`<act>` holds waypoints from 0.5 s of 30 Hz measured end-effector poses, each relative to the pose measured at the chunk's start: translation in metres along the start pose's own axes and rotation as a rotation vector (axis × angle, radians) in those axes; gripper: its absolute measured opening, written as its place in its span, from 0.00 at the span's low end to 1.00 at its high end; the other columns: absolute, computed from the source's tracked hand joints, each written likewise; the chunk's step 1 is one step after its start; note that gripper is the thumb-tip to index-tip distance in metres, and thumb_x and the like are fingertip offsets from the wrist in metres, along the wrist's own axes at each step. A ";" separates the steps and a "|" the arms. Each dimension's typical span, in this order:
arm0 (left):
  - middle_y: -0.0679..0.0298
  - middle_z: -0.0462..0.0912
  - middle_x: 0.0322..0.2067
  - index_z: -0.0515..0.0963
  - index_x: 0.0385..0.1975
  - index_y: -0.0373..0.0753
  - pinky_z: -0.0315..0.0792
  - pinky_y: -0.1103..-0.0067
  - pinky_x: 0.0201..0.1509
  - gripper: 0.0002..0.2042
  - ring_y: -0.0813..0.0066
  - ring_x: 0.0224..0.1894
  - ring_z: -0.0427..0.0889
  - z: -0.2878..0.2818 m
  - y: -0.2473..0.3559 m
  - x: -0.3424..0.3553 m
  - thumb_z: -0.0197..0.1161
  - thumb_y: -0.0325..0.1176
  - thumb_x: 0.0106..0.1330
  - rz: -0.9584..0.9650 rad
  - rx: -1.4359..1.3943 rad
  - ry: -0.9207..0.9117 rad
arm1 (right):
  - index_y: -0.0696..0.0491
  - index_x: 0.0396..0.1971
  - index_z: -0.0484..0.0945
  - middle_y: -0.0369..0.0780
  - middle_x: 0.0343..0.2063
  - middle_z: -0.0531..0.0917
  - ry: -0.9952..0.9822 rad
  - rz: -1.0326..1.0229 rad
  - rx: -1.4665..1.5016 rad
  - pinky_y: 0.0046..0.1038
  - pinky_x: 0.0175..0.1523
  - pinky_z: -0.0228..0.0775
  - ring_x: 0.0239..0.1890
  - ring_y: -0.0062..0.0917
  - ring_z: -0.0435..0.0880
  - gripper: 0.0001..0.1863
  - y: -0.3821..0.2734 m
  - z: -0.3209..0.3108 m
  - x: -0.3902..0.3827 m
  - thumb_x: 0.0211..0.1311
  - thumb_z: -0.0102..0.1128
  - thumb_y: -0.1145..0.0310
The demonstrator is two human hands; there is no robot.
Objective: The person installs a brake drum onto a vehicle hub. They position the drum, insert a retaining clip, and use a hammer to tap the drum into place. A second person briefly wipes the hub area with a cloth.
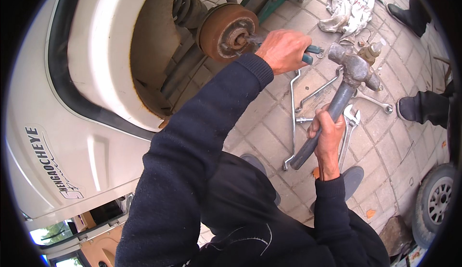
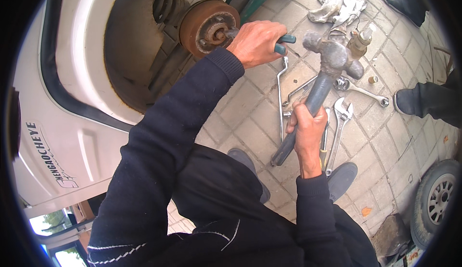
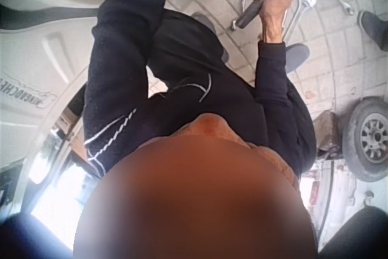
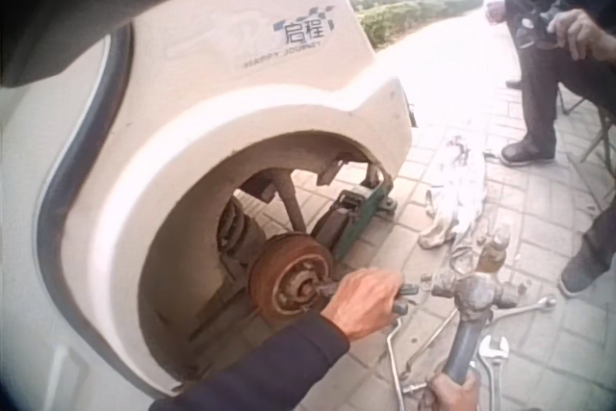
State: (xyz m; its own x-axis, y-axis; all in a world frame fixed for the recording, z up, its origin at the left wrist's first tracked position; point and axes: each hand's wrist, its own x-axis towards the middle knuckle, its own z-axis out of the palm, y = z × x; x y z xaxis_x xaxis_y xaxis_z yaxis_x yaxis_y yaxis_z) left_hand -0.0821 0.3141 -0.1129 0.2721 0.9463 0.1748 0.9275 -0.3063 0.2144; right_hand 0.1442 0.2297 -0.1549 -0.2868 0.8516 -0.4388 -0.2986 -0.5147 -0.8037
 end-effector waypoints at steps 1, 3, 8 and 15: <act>0.57 0.83 0.31 0.78 0.31 0.39 0.77 0.60 0.43 0.11 0.52 0.39 0.84 -0.001 0.001 0.001 0.70 0.38 0.57 -0.023 -0.012 -0.043 | 0.54 0.27 0.72 0.35 0.14 0.73 0.004 -0.002 0.041 0.23 0.17 0.65 0.11 0.19 0.70 0.06 -0.003 -0.002 0.001 0.64 0.58 0.73; 0.56 0.85 0.31 0.79 0.33 0.39 0.78 0.60 0.42 0.11 0.51 0.39 0.85 -0.003 0.002 0.004 0.70 0.39 0.58 -0.058 -0.020 -0.112 | 0.54 0.28 0.71 0.35 0.14 0.72 0.022 0.006 0.147 0.24 0.17 0.65 0.10 0.19 0.69 0.05 -0.007 -0.007 0.005 0.64 0.57 0.73; 0.51 0.86 0.29 0.84 0.36 0.41 0.79 0.58 0.41 0.12 0.48 0.36 0.86 -0.004 0.006 0.010 0.67 0.40 0.58 -0.072 0.015 -0.330 | 0.53 0.29 0.70 0.35 0.14 0.71 0.057 0.002 0.074 0.25 0.18 0.66 0.11 0.20 0.69 0.05 -0.013 -0.011 0.005 0.65 0.56 0.73; 0.50 0.86 0.28 0.85 0.34 0.41 0.79 0.58 0.42 0.10 0.47 0.36 0.86 -0.005 0.007 0.014 0.67 0.39 0.58 -0.030 -0.021 -0.370 | 0.53 0.29 0.69 0.35 0.15 0.70 0.075 0.038 0.083 0.26 0.18 0.65 0.12 0.21 0.68 0.06 -0.009 -0.009 0.004 0.65 0.55 0.73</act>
State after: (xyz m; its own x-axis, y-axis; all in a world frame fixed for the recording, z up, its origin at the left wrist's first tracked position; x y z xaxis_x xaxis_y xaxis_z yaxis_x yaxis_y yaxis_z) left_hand -0.0730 0.3246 -0.1041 0.3224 0.9272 -0.1904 0.9322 -0.2760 0.2343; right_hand 0.1539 0.2385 -0.1528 -0.2309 0.8348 -0.4997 -0.3638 -0.5504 -0.7514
